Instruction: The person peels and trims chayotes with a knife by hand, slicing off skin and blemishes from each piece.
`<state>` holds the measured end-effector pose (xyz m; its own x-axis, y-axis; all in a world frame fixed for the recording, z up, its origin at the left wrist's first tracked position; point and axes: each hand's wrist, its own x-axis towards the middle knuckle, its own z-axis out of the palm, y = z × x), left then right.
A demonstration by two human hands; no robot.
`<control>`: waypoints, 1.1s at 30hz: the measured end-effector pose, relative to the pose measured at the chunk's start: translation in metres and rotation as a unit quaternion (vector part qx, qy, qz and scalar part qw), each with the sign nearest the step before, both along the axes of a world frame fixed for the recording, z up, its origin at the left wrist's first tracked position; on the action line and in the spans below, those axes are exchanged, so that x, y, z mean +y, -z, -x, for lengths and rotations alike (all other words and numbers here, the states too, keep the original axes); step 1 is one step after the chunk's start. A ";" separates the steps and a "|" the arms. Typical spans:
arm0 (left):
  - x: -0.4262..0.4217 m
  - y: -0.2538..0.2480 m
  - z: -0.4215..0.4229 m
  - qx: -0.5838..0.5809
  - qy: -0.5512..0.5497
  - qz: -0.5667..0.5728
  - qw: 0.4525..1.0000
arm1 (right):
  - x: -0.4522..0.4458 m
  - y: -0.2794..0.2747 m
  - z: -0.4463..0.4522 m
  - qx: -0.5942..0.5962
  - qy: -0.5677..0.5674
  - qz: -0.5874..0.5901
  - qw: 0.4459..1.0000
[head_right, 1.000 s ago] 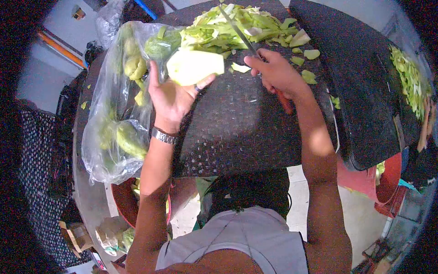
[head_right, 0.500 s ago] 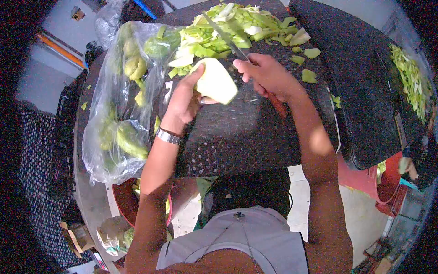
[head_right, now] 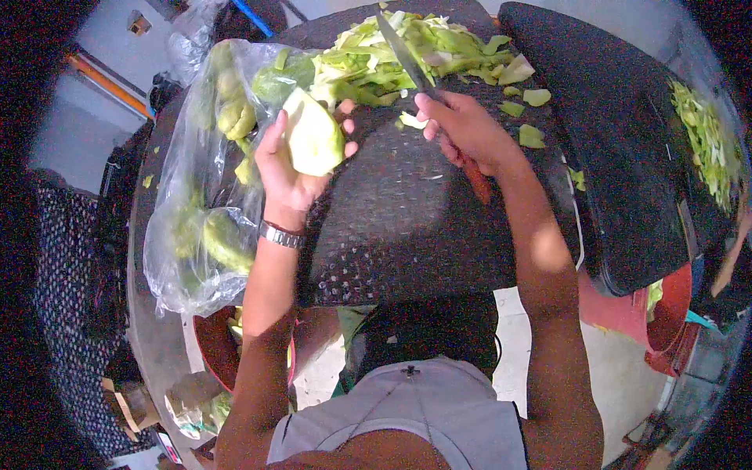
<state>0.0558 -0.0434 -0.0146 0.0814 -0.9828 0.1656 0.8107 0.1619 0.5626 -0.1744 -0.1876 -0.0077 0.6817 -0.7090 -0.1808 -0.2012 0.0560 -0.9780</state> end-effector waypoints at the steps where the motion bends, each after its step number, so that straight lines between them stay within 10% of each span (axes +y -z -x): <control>1: -0.002 0.007 -0.003 0.023 0.007 -0.009 1.000 | 0.002 0.000 -0.002 -0.002 0.005 -0.006 1.000; 11: -0.012 0.020 0.006 -0.001 -0.028 -0.167 0.986 | 0.048 -0.023 0.000 0.004 0.011 0.037 0.999; 14: -0.009 0.039 -0.011 0.039 0.030 -0.042 0.998 | 0.078 -0.023 0.006 0.013 0.001 0.006 1.000; 18: -0.005 0.005 0.020 0.066 -0.121 -0.120 0.983 | 0.120 -0.020 0.011 0.026 0.007 0.008 1.000; 33: -0.008 0.009 0.025 0.029 -0.164 -0.141 0.976 | 0.146 0.003 0.010 0.052 0.034 0.037 0.997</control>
